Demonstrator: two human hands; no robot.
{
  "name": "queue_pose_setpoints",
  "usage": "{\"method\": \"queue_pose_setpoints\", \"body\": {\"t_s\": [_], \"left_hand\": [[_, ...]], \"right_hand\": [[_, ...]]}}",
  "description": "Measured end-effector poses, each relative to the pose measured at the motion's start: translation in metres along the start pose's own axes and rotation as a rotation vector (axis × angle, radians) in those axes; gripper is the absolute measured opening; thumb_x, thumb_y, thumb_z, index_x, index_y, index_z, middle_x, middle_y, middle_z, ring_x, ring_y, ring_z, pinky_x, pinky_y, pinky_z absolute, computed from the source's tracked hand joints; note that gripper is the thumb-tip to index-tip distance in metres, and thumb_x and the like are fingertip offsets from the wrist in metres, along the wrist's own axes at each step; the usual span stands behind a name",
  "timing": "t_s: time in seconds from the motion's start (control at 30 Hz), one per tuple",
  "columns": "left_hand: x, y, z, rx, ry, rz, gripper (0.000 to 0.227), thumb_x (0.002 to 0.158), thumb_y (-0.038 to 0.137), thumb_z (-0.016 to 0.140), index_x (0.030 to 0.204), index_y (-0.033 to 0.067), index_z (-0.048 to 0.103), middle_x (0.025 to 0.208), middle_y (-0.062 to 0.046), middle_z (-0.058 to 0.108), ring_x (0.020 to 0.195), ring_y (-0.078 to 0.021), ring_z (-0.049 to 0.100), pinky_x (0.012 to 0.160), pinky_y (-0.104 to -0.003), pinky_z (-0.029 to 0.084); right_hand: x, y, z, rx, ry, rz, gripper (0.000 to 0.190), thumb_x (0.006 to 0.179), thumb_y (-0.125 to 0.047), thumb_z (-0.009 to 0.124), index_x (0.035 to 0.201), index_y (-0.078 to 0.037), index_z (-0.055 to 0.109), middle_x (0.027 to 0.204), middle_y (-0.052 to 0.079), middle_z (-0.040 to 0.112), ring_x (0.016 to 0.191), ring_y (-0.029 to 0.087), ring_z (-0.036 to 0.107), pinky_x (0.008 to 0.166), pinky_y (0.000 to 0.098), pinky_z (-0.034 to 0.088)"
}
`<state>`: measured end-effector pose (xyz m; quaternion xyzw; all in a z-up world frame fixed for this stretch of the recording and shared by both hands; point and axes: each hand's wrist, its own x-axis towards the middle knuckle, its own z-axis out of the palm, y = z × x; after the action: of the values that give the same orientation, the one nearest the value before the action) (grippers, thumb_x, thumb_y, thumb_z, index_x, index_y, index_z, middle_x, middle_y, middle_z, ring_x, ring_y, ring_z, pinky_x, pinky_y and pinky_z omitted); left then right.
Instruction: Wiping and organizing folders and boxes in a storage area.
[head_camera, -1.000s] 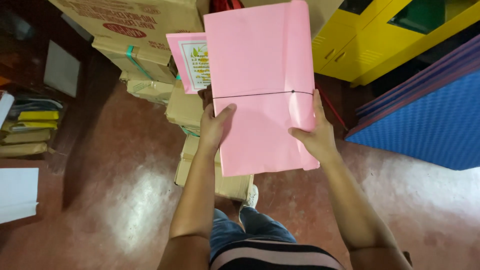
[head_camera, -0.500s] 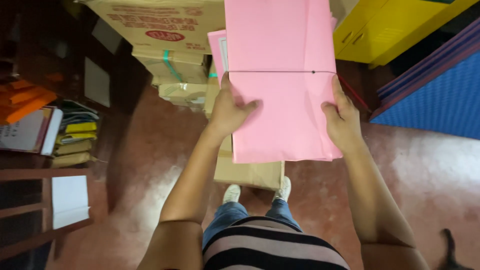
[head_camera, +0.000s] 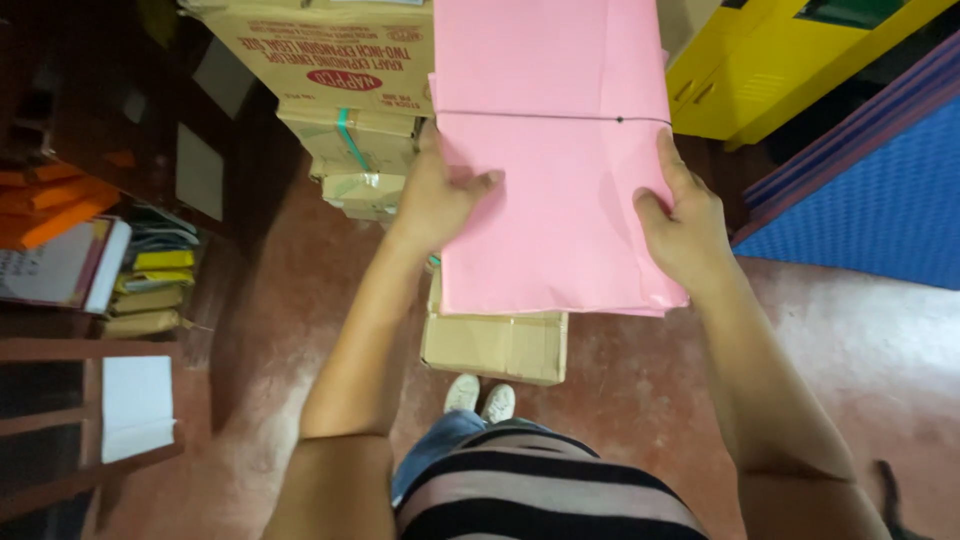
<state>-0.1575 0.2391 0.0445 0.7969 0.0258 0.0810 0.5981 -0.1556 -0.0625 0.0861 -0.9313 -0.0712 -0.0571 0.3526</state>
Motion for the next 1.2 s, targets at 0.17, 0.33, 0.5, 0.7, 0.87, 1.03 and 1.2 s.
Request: {"method": "queue_pose_setpoints", "body": {"t_s": [0.17,0.33,0.5,0.7,0.87,1.03,1.2], "left_hand": [[-0.002,0.045,-0.005,-0.028,-0.059,-0.071,0.076,0.085,0.02,0.079,0.141,-0.001,0.032,0.129,-0.025,0.063,0.118,-0.0378,0.067,0.101,-0.048,0.056],[0.021,0.055,-0.01,-0.143,-0.003,0.052,0.064,0.079,0.017,0.082,0.131,0.0063,0.045,0.123,-0.01,0.075,0.113,-0.0236,0.074,0.101,-0.036,0.058],[0.079,0.063,-0.042,-0.161,0.059,0.341,0.038,0.081,0.008,0.081,0.109,0.0125,0.054,0.092,0.002,0.065,0.081,-0.0097,0.058,0.074,-0.028,0.05],[0.171,0.094,-0.111,-0.001,0.108,0.149,0.012,0.081,0.022,0.073,0.093,0.0221,0.07,0.096,0.01,0.072,0.092,-0.0067,0.065,0.083,-0.026,0.049],[0.302,0.056,-0.159,-0.037,0.097,0.158,0.019,0.075,0.018,0.079,0.079,0.0224,0.061,0.082,0.011,0.061,0.079,-0.0054,0.055,0.072,-0.026,0.045],[0.402,0.024,-0.183,-0.041,0.085,0.049,0.047,0.077,0.022,0.088,0.076,0.0214,0.041,0.073,0.007,0.041,0.068,-0.0077,0.041,0.06,-0.031,0.036],[0.461,0.009,-0.188,-0.145,0.042,0.106,0.026,0.062,0.013,0.082,0.084,0.014,0.067,0.084,0.003,0.069,0.076,-0.0127,0.065,0.066,-0.028,0.053]], "right_hand": [[0.006,-0.001,-0.023,-0.069,-0.028,-0.107,0.062,0.097,-0.021,0.063,0.156,-0.013,0.044,0.145,0.028,0.055,0.134,0.04,0.052,0.114,0.0426,0.038],[0.027,-0.023,-0.041,-0.076,-0.048,-0.136,0.064,0.099,-0.021,0.061,0.157,-0.008,0.039,0.153,0.023,0.048,0.14,0.029,0.048,0.117,0.0281,0.03],[0.072,-0.045,-0.041,0.01,0.019,-0.266,0.058,0.103,-0.01,0.065,0.155,-0.001,0.04,0.153,0.022,0.05,0.136,0.024,0.052,0.114,0.0293,0.034],[0.167,-0.103,-0.012,-0.029,0.093,-0.448,0.055,0.104,-0.007,0.061,0.156,-0.001,0.043,0.142,0.017,0.064,0.117,0.027,0.061,0.097,0.0342,0.044],[0.263,-0.14,0.043,0.12,0.113,-0.349,0.053,0.103,-0.009,0.062,0.151,0.002,0.043,0.151,0.019,0.052,0.136,0.028,0.051,0.114,0.0324,0.034],[0.343,-0.149,0.085,0.15,0.133,-0.254,0.058,0.102,-0.013,0.066,0.151,0.005,0.041,0.156,0.022,0.043,0.146,0.029,0.041,0.12,0.0312,0.025],[0.374,-0.177,0.1,0.145,0.096,-0.02,0.06,0.099,-0.022,0.062,0.153,-0.004,0.041,0.158,0.014,0.043,0.147,0.028,0.038,0.121,0.0351,0.026]]}}
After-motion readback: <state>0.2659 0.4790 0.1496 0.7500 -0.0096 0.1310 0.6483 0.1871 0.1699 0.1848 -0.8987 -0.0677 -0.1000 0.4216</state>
